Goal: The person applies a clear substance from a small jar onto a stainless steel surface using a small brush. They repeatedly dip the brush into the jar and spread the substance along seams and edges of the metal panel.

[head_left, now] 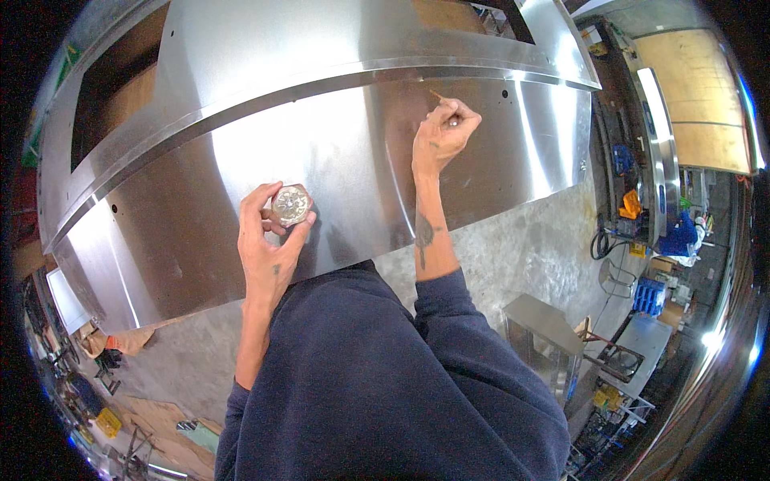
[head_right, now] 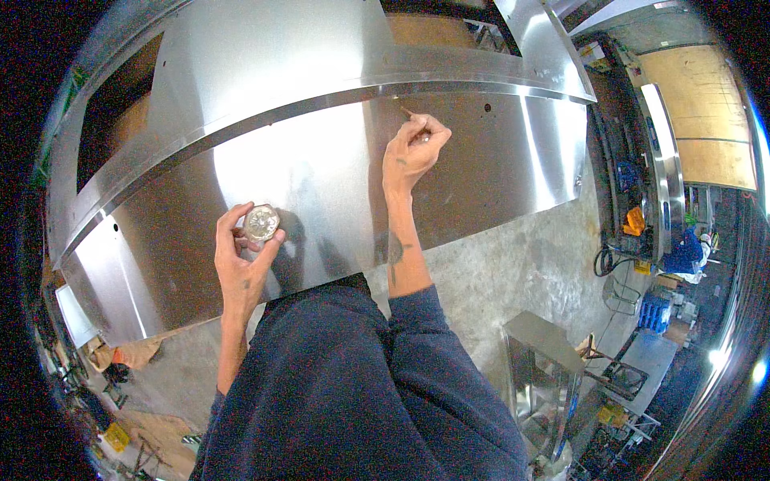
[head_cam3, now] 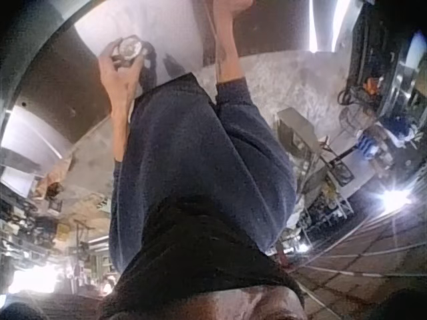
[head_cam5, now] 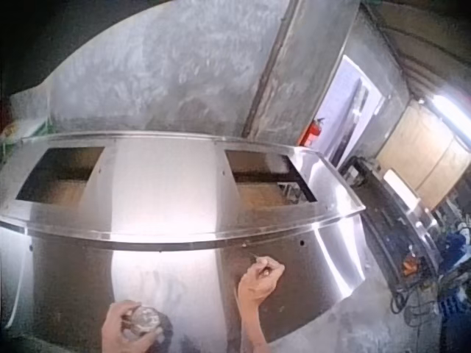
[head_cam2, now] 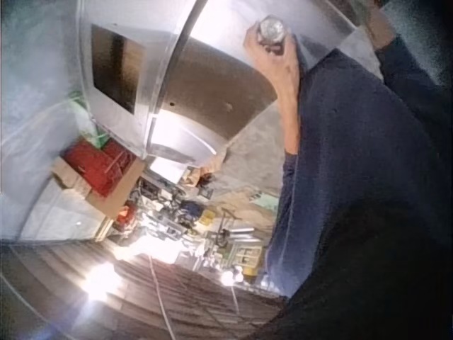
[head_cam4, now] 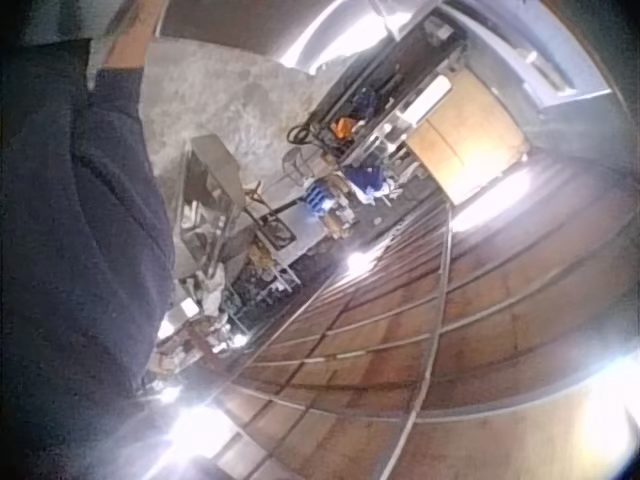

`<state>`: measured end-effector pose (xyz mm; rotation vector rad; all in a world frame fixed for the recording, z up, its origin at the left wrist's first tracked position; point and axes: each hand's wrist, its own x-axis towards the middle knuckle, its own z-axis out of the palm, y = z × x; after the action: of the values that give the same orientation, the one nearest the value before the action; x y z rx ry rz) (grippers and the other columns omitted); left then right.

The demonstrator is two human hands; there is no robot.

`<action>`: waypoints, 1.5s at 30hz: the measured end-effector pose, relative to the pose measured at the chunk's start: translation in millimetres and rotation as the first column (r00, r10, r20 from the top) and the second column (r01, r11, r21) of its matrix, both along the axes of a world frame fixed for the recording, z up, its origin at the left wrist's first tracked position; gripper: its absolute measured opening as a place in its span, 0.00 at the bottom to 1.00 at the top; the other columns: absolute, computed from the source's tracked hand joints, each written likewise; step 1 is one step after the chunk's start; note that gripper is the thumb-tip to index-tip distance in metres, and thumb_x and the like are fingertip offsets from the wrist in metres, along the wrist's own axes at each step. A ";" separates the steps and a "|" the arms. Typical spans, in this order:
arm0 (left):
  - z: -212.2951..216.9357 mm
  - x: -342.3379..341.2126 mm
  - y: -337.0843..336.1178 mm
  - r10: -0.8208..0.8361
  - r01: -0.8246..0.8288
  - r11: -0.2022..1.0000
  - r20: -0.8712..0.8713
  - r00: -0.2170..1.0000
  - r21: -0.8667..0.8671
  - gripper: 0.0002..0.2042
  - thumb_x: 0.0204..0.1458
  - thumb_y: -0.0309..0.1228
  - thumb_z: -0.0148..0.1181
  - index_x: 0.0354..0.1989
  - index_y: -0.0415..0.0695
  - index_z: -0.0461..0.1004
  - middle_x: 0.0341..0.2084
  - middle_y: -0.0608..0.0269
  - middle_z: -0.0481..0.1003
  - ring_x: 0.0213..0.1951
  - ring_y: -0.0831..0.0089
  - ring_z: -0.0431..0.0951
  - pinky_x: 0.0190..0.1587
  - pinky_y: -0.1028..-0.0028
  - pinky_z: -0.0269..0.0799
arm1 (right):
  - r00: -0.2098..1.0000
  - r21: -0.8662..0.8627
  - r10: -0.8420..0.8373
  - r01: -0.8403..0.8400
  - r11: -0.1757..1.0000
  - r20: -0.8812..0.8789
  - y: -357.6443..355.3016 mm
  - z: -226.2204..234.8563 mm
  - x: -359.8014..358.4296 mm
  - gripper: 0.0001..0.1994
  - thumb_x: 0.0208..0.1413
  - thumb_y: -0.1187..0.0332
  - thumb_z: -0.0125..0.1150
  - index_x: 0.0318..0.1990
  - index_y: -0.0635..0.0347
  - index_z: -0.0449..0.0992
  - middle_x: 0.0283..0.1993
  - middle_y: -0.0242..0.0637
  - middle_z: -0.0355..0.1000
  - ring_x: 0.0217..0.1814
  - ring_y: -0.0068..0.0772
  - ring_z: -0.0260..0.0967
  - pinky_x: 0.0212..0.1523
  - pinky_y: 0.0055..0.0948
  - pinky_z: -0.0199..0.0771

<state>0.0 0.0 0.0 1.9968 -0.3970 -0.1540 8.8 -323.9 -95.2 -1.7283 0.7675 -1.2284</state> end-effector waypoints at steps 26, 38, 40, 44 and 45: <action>8.0 -1.7 -41.3 -0.146 0.156 0.985 0.127 0.981 -0.075 0.30 0.54 0.25 0.78 0.67 0.45 0.75 0.63 0.53 0.76 0.54 0.64 0.82 0.44 0.70 0.82 | 0.814 -0.188 0.491 -0.559 0.808 -0.311 134.2 108.3 -83.8 0.07 0.65 0.73 0.73 0.48 0.60 0.85 0.50 0.40 0.70 0.34 0.22 0.67 0.30 0.25 0.70; 10.9 -5.2 -58.0 -0.103 0.101 0.995 0.127 0.986 0.025 0.31 0.54 0.30 0.82 0.66 0.45 0.76 0.62 0.57 0.77 0.51 0.69 0.80 0.47 0.70 0.78 | 0.954 -0.223 0.282 -0.256 0.941 0.097 64.0 99.8 -76.8 0.07 0.71 0.73 0.65 0.50 0.65 0.75 0.50 0.45 0.76 0.43 0.28 0.73 0.38 0.26 0.77; 6.8 -8.8 -56.0 -0.110 0.109 0.994 0.104 0.989 0.012 0.31 0.53 0.29 0.82 0.66 0.46 0.76 0.63 0.58 0.77 0.49 0.70 0.78 0.47 0.70 0.78 | 0.981 -0.197 0.130 -0.101 0.975 0.141 15.3 80.5 -66.8 0.07 0.73 0.73 0.63 0.50 0.66 0.73 0.49 0.44 0.76 0.44 0.29 0.73 0.41 0.27 0.77; 5.7 -13.1 -52.7 -0.112 0.110 0.993 0.038 0.993 0.046 0.31 0.53 0.28 0.81 0.66 0.48 0.76 0.63 0.60 0.76 0.48 0.70 0.77 0.46 0.70 0.77 | 0.983 -0.101 -0.155 0.165 0.981 0.096 -81.9 40.3 -45.4 0.08 0.77 0.69 0.59 0.49 0.66 0.70 0.45 0.42 0.75 0.41 0.30 0.72 0.44 0.33 0.75; 5.4 -13.9 -52.4 -0.111 0.109 0.993 0.028 0.993 0.050 0.31 0.53 0.28 0.81 0.67 0.48 0.76 0.63 0.60 0.76 0.48 0.70 0.77 0.46 0.70 0.77 | 0.976 -0.115 -0.209 0.214 0.970 0.053 -97.7 37.0 -40.8 0.09 0.77 0.68 0.59 0.49 0.66 0.70 0.45 0.42 0.75 0.41 0.30 0.72 0.44 0.33 0.75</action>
<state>-13.9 -52.4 5.4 2.0272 -0.5278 -0.2044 -32.1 -421.6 -58.2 -1.7456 0.8872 -1.4764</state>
